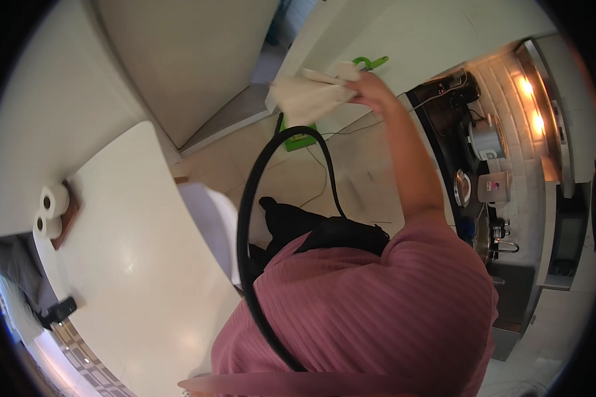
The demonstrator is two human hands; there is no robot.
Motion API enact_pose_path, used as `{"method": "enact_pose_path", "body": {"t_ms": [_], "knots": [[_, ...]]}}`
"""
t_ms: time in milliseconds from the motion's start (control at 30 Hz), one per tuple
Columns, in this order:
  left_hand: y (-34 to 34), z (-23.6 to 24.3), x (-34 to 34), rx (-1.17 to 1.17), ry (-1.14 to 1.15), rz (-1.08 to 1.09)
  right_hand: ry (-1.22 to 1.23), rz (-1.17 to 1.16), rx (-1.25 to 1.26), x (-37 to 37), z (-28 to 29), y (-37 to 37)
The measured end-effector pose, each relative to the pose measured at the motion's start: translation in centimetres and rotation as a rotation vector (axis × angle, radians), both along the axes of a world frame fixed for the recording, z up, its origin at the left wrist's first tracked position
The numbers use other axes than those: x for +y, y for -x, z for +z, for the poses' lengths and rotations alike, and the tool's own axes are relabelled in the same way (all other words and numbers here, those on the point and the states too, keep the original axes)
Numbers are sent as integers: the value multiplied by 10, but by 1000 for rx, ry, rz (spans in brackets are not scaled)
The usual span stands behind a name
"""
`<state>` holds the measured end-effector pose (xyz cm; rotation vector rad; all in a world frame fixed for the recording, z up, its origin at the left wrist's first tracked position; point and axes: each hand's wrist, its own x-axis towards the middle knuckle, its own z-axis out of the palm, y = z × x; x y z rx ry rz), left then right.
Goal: The person moves a vacuum and chairs away from a table, sprays the table surface with a bottle, and wipes the table with a cloth.
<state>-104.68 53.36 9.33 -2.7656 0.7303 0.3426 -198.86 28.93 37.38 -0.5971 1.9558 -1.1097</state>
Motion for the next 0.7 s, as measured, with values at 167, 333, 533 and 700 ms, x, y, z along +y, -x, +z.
{"method": "enact_pose_path", "body": {"t_ms": [167, 333, 533, 700], "knots": [[93, -9, -27, 131, 28, -76, -55, -530, 84, 155, 57, 193], [137, -1, -26, 130, 85, -72, 41, -803, 244, 239, 46, 368], [107, -65, 10, 28, 54, -339, -530, -339, 1014, 278, 34, 484], [163, 25, -39, 53, 406, 361, -350, 361, 887, 79, -40, 205]]}}
